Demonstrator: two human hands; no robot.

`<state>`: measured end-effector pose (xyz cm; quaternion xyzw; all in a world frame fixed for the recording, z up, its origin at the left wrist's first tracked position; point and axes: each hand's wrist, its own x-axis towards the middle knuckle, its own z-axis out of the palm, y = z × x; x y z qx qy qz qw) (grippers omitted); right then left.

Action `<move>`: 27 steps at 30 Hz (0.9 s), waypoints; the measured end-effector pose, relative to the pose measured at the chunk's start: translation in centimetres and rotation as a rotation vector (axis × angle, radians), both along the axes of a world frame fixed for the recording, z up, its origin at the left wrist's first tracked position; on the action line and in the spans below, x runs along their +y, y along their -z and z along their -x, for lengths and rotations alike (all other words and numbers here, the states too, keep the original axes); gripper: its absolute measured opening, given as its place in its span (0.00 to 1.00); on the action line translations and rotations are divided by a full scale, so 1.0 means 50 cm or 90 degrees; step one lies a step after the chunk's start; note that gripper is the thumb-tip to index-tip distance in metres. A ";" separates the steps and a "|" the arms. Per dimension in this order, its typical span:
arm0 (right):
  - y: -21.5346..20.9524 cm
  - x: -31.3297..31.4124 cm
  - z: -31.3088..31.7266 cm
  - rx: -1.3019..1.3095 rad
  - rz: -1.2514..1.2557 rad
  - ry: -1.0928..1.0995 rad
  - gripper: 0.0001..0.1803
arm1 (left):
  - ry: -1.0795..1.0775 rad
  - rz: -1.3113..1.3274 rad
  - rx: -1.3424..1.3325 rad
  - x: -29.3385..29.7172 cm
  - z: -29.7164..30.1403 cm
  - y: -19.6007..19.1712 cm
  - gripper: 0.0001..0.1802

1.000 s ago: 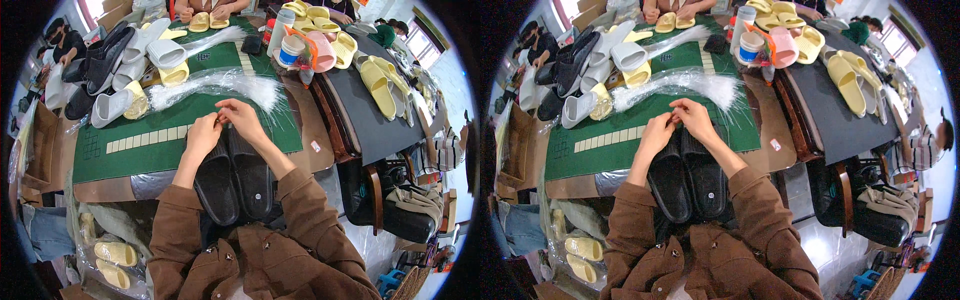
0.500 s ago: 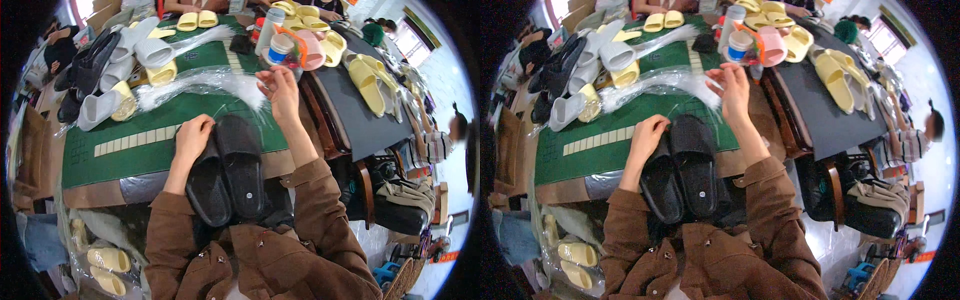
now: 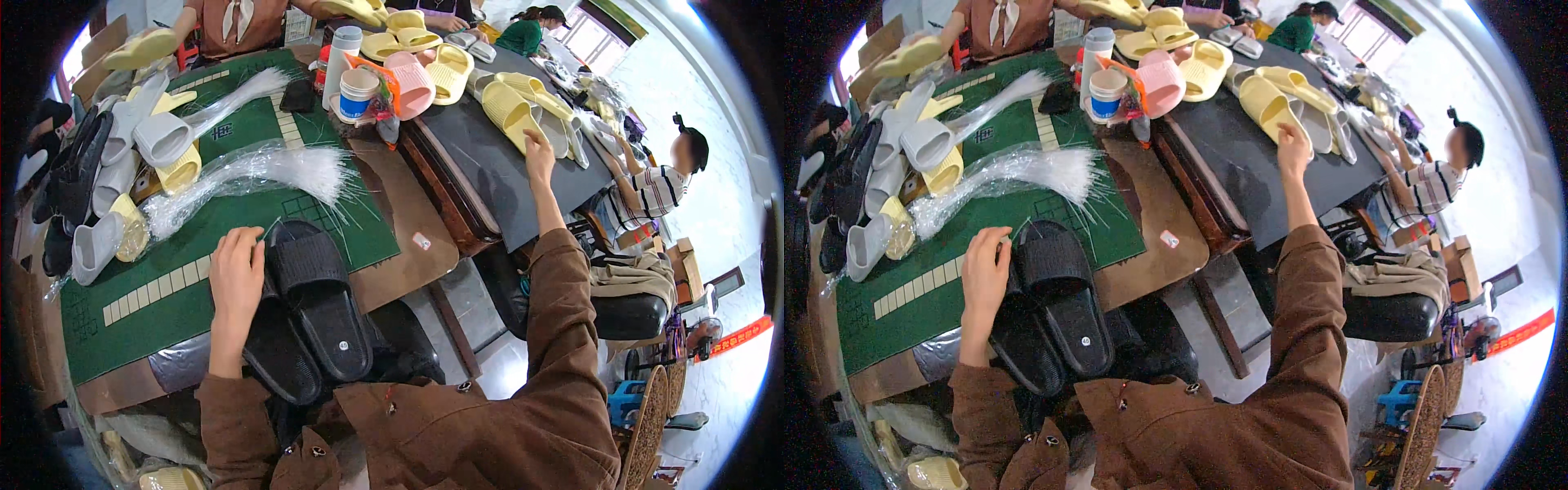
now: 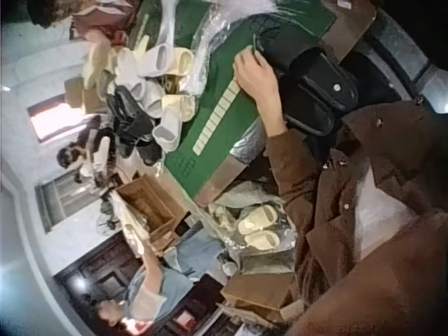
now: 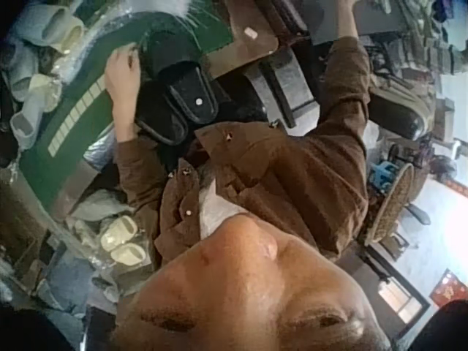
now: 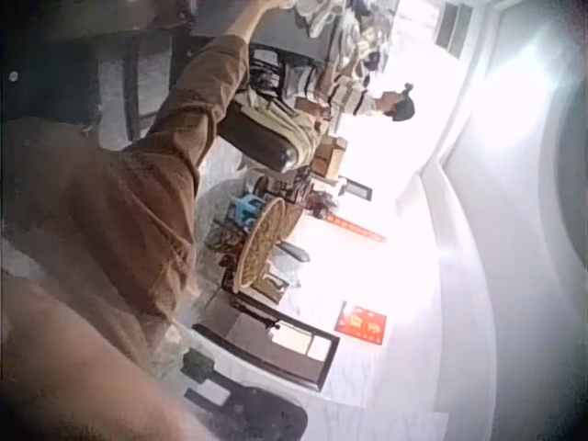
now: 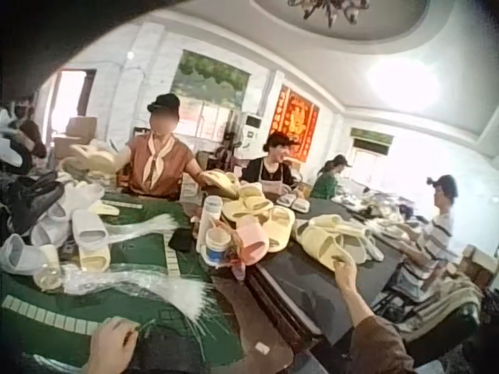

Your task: The person assembles plastic slippers by inserting white elastic bands into the slots of the footwear. They handle multiple pairs of slippers in various colors, including yellow, black, and white, picking them from a pile, threading the bands, and placing the finished pairs into a large sack.

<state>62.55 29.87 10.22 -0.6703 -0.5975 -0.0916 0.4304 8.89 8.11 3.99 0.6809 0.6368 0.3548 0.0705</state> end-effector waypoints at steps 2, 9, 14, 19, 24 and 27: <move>0.009 0.049 -0.003 -0.074 0.068 -0.060 0.18 | 0.010 -0.085 0.024 -0.045 -0.023 -0.030 0.13; 0.055 0.208 -0.063 0.013 0.158 -0.065 0.23 | 0.112 -0.120 0.089 -0.192 -0.121 -0.017 0.20; 0.034 0.152 -0.056 0.256 0.097 -0.132 0.20 | 0.031 0.026 0.115 -0.241 -0.134 0.014 0.28; -0.096 -0.096 0.077 0.466 0.176 -0.306 0.18 | -0.008 0.043 0.210 -0.238 -0.146 -0.005 0.30; -0.138 -0.303 0.216 0.338 0.317 -0.352 0.16 | -0.026 0.024 0.189 -0.209 -0.150 0.033 0.31; -0.115 -0.335 0.253 0.206 0.337 -0.390 0.17 | -0.034 -0.009 0.186 -0.196 -0.147 0.042 0.29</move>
